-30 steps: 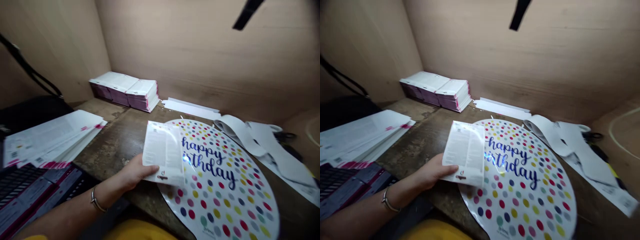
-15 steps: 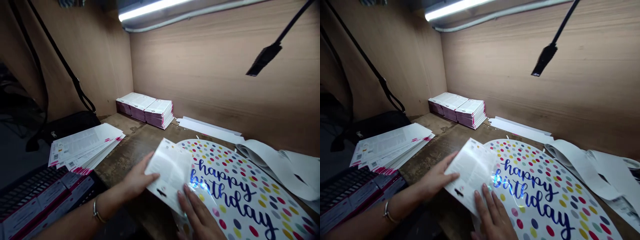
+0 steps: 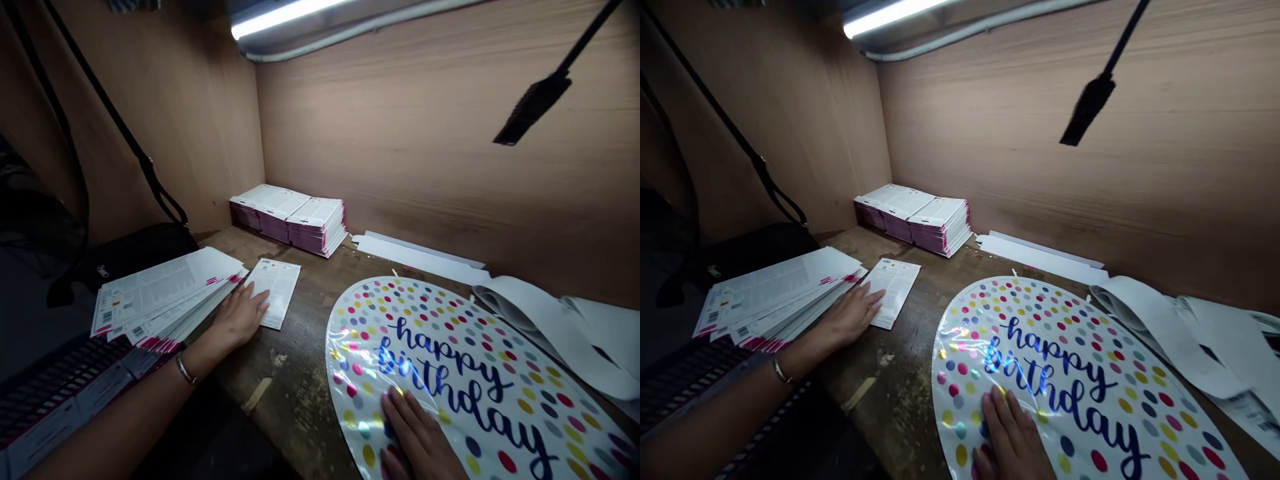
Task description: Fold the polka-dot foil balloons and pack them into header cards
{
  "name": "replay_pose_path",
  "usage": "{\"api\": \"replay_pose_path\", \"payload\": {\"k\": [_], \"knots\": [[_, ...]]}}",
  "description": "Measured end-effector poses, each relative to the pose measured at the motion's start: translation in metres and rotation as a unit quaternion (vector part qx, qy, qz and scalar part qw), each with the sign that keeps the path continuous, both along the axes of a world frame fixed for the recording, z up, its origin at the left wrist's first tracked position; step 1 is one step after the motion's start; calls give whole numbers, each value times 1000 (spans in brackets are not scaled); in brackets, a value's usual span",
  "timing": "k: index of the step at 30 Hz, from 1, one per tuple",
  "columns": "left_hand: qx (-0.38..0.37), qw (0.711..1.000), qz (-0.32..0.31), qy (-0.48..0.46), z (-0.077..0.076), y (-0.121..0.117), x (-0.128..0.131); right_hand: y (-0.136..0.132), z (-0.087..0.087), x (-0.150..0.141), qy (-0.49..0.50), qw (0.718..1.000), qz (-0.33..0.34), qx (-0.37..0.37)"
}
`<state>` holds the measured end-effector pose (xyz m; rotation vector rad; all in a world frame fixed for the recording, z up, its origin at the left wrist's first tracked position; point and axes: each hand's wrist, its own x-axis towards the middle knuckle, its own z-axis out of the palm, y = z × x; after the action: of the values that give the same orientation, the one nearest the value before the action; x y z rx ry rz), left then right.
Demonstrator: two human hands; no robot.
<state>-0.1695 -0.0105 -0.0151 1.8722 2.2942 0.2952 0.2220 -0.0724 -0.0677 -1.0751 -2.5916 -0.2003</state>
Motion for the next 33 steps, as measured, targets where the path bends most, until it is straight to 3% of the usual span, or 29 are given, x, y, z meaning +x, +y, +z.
{"api": "replay_pose_path", "payload": {"k": [4,7,8,10,12,15,18,22,24,26,29,33], "knots": [[-43,995,-90,26,-4,8,0,-18,26,-29,-3,995,-86,-41],[-59,987,-111,98,6,19,0,-22,52,-44,16,984,-123,-126],[-37,986,-131,102,12,20,6,-22,60,-43,36,980,-135,-143],[79,971,-215,73,25,11,32,-25,75,-26,85,969,-175,-149],[162,932,-326,-9,37,-11,73,-37,88,4,108,960,-216,-144],[102,832,-540,-81,42,-52,138,-71,96,50,43,959,-190,-205],[11,772,-624,-125,32,-77,179,-105,91,67,-5,964,-140,-226],[3,761,-633,-139,17,-84,193,-117,73,46,39,974,-96,-201],[29,757,-640,-127,15,-84,194,-108,67,30,123,967,-120,-190],[36,768,-625,-133,16,-81,195,-96,66,17,229,940,-174,-181],[-3,815,-543,-201,22,-71,199,-81,69,4,333,895,-234,-186],[-108,844,-426,-306,28,-50,206,-76,73,7,365,875,-269,-167]]}}
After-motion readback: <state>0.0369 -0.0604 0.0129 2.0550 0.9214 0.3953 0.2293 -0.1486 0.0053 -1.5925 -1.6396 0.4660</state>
